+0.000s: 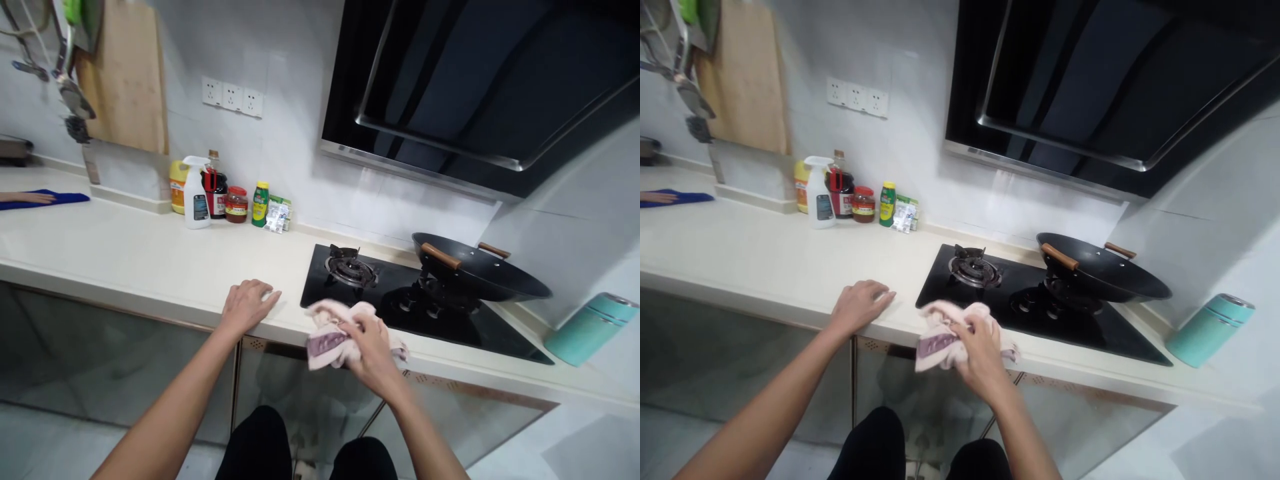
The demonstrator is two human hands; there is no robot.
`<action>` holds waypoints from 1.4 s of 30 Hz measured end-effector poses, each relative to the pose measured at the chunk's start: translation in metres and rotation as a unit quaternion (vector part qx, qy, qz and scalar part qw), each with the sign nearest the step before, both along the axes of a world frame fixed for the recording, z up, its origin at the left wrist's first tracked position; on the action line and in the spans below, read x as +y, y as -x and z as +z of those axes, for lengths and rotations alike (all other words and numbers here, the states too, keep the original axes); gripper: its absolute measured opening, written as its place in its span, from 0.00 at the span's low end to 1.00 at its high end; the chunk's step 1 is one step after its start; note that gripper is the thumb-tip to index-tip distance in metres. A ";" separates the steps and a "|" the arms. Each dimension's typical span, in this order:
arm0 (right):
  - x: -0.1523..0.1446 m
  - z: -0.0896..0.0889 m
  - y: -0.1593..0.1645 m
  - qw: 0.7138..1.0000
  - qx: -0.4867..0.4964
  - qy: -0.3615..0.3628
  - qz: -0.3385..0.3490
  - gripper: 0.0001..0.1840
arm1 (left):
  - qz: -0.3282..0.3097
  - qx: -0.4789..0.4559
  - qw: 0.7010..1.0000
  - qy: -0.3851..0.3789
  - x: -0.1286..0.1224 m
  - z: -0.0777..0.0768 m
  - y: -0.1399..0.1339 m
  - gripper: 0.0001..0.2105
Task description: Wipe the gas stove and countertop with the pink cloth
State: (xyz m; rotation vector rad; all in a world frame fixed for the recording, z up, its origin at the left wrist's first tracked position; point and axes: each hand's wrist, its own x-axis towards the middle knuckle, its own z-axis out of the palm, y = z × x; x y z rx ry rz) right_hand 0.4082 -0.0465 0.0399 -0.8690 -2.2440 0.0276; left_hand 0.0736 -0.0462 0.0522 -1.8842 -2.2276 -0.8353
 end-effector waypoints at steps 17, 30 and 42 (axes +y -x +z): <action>0.028 -0.003 -0.071 0.972 0.054 0.216 0.076 0.30 | -0.426 0.231 0.875 -0.009 0.004 -0.001 -0.133 0.54; 0.096 -0.018 -0.148 0.891 0.340 0.070 -0.292 0.13 | -0.324 0.297 0.892 -0.105 0.023 -0.038 -0.267 0.28; 0.113 -0.033 -0.173 0.892 0.228 0.103 -0.377 0.19 | -0.336 0.257 0.894 -0.149 0.036 -0.053 -0.311 0.16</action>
